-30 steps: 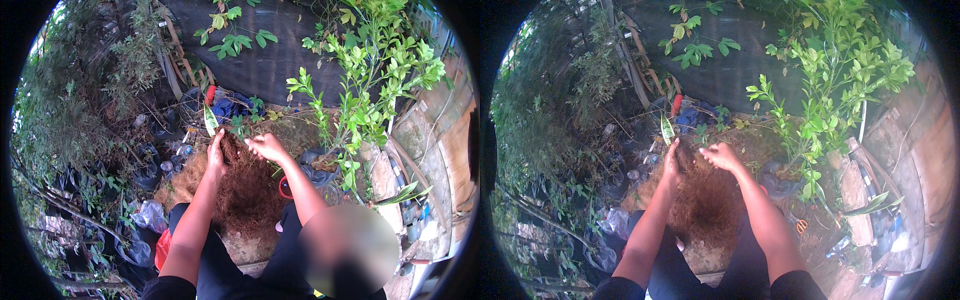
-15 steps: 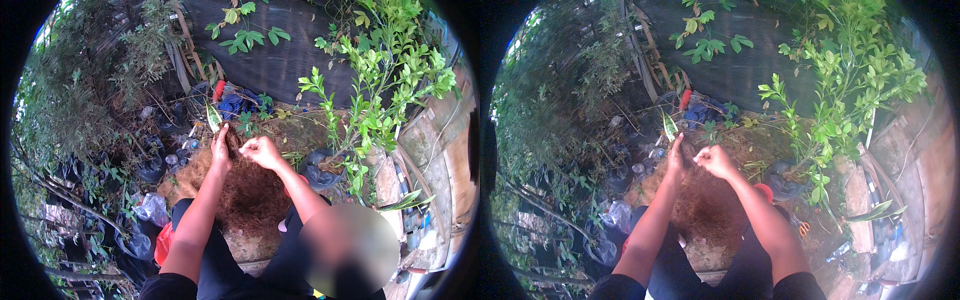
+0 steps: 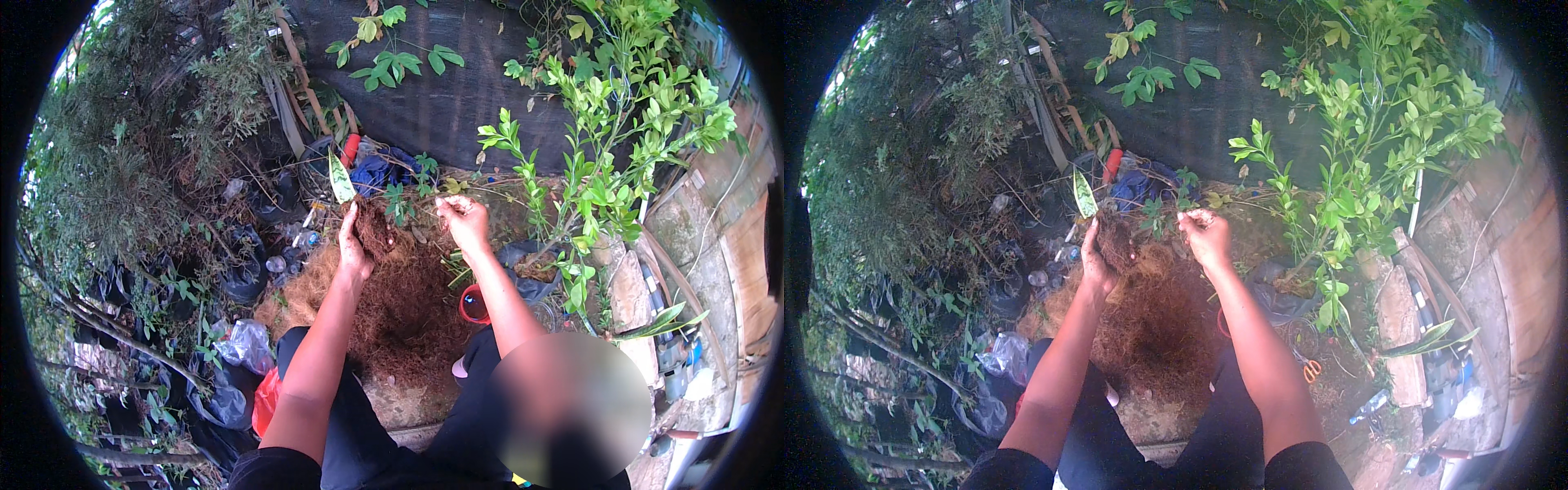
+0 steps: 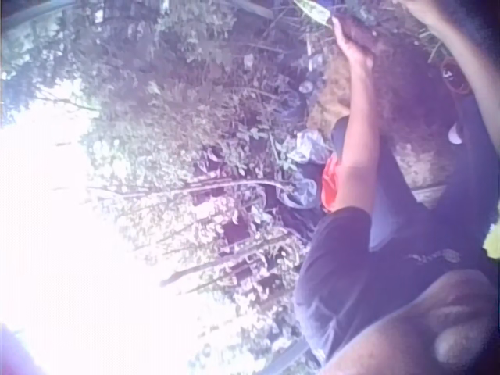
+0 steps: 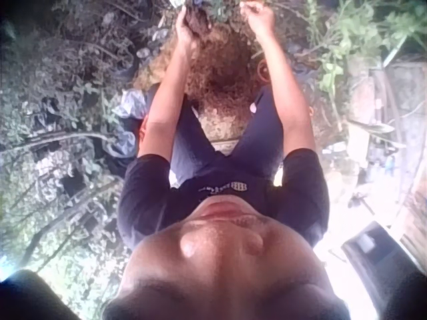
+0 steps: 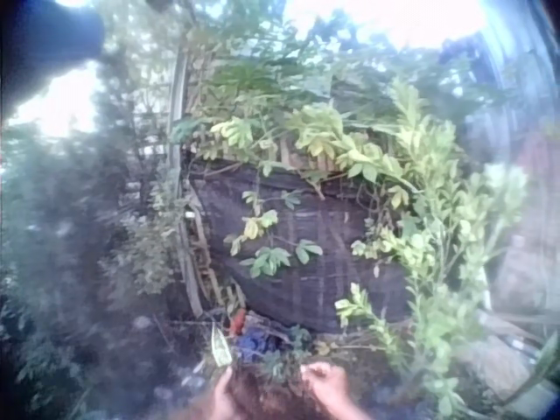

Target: The person wraps a small plant with a single leaf in a bundle of brown fibrous material, likely moss, by hand. They repeatedly adjust and compress the material around the plant's base and stem.

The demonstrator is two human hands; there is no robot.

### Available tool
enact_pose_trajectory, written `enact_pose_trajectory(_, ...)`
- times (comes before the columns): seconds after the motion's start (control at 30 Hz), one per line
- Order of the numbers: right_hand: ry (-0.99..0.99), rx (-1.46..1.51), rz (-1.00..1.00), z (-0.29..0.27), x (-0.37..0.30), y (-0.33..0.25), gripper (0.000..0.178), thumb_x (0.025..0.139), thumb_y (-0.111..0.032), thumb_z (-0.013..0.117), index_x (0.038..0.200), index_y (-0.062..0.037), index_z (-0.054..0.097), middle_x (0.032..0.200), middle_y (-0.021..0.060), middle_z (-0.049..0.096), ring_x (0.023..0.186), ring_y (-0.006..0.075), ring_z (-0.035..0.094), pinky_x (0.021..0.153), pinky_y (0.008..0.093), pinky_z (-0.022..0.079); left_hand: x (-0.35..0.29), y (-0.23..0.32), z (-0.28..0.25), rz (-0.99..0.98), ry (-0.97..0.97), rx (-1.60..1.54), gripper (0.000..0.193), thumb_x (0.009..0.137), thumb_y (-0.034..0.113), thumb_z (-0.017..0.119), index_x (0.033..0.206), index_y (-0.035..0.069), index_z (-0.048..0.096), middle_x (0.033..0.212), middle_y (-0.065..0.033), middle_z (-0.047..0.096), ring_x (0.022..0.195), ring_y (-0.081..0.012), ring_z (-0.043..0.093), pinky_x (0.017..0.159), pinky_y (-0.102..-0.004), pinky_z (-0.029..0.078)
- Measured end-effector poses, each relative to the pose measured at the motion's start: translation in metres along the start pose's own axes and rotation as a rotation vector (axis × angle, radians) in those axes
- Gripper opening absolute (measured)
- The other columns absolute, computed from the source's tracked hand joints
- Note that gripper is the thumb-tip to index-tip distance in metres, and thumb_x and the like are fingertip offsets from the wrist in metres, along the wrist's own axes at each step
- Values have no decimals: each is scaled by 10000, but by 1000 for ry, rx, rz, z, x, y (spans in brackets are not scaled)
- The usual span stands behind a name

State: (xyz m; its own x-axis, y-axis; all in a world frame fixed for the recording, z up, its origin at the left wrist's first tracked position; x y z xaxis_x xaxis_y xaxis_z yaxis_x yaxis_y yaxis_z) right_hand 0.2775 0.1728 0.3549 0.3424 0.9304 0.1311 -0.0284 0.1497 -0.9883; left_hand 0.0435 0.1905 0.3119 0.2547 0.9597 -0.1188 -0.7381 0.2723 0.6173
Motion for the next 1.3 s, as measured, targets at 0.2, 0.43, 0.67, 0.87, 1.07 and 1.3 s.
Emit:
enact_pose_trajectory(0.2,283,265,192,-51,9,15,167,896,-174,783,947,-54,678,790,28,682,560,87,550,525,259,480,-3,-3,5,-7,-18,18,514,941,580,564,1227,152,566,1078,-72,659,839,-252,646,628,-418,542)
enact_pose_trajectory(0.43,147,103,292,-40,7,22,145,921,-219,752,948,-89,694,819,14,688,578,74,571,513,262,498,-5,-7,14,-39,-102,91,586,926,592,545,1302,144,536,1146,-98,627,835,-261,621,632,-411,520)
enact_pose_trajectory(0.67,-366,-99,294,58,-33,20,736,858,-626,715,1322,-60,639,1039,51,720,871,127,649,696,311,563,-19,-38,15,-276,-155,199,602,885,560,612,1306,133,564,1113,-116,653,858,-272,647,640,-419,536)
enact_pose_trajectory(0.87,-236,-146,127,66,-33,16,415,877,-340,812,1105,0,743,1004,71,748,850,133,668,800,308,537,-17,-43,14,-318,-149,147,571,912,519,614,1322,122,598,1215,-89,671,1053,-260,649,815,-442,549)
enact_pose_trajectory(1.07,-136,-24,-27,56,-26,12,311,892,-286,805,1000,3,765,888,61,750,765,105,657,711,259,525,-21,-39,9,-327,-91,183,564,887,537,627,1279,134,583,1114,-116,672,860,-262,670,630,-417,551)
enact_pose_trajectory(1.3,109,101,23,12,-7,10,244,907,-220,787,1002,3,763,807,47,725,640,80,598,564,237,483,-19,-39,17,-328,-207,199,595,892,565,593,1311,143,559,1074,-96,688,775,-272,660,593,-423,540)
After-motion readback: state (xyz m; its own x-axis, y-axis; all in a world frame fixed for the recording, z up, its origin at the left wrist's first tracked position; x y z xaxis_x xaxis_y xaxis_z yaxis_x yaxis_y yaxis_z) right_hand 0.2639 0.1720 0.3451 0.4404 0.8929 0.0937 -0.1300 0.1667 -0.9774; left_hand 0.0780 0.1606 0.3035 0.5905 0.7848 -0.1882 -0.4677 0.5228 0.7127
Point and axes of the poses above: each hand's wrist, its own x-axis towards the middle knuckle, its own z-axis out of the palm, y = z × x, the point moved 10 cm from there along x, towards the middle knuckle
